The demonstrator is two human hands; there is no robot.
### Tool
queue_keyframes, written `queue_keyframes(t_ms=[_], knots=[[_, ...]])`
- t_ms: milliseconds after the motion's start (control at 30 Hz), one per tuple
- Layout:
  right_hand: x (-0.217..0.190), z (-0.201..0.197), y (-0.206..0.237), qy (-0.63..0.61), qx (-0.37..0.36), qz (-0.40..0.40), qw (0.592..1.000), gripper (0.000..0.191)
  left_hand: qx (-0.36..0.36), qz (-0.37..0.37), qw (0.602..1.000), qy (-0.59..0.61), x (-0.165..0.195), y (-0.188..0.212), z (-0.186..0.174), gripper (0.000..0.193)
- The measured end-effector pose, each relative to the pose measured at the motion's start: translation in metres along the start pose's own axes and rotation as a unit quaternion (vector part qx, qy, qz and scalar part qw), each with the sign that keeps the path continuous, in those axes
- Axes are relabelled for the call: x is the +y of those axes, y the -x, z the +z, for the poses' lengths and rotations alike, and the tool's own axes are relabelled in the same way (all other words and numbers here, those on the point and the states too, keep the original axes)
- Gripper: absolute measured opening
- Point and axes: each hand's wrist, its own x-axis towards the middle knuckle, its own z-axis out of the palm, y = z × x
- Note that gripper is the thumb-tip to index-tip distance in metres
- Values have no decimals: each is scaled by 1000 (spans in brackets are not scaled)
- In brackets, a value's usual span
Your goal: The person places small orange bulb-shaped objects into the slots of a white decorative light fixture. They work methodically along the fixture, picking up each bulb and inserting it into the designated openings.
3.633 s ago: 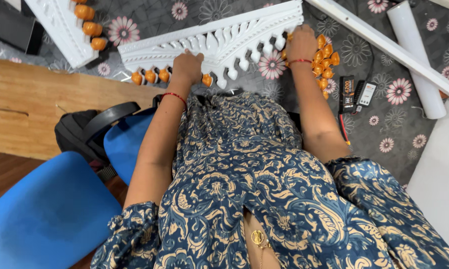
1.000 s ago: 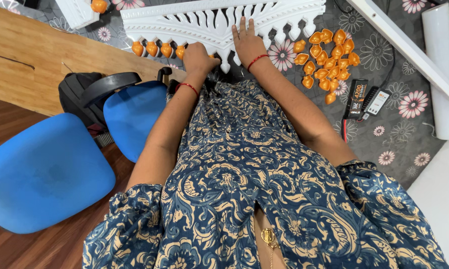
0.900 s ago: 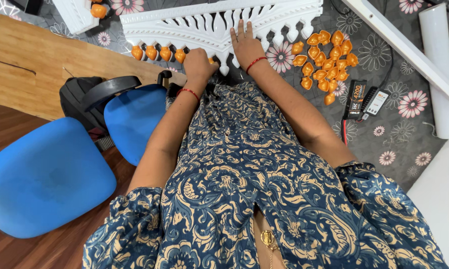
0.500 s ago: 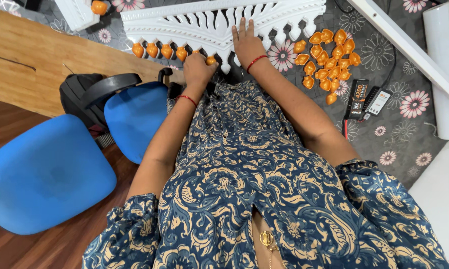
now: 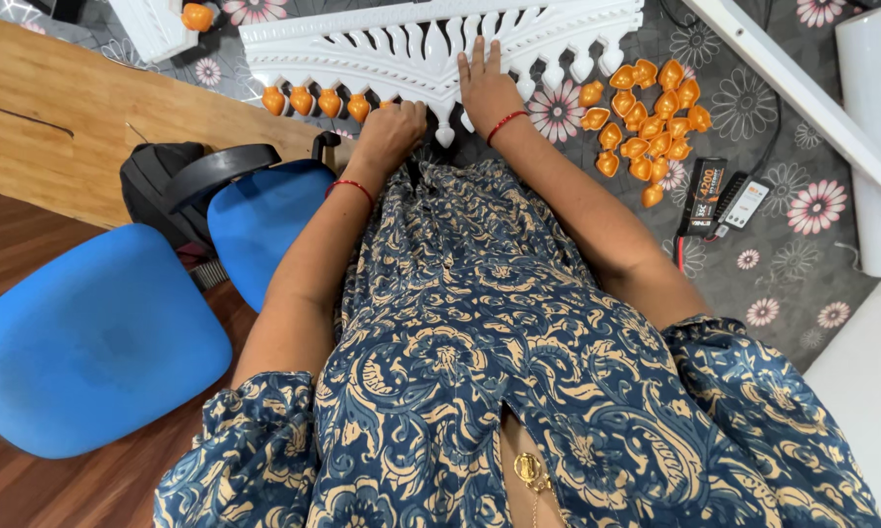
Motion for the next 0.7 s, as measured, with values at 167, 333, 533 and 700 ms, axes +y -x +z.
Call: queue_keyframes(t_ms=[167, 333, 533, 700], knots=[[1, -6, 2, -18, 10, 7, 1000, 70, -12, 84, 995, -45, 5, -6, 4, 22], [5, -10, 5, -26, 10, 9, 1000, 70, -36, 68, 997, 10, 11, -18, -3, 22], [10, -13, 5, -31, -1, 12, 999, 71, -118, 82, 985, 98, 3, -41, -25, 1], [12, -14, 4, -35, 1, 11, 999, 71, -120, 96, 982, 111, -11, -48, -38, 22]])
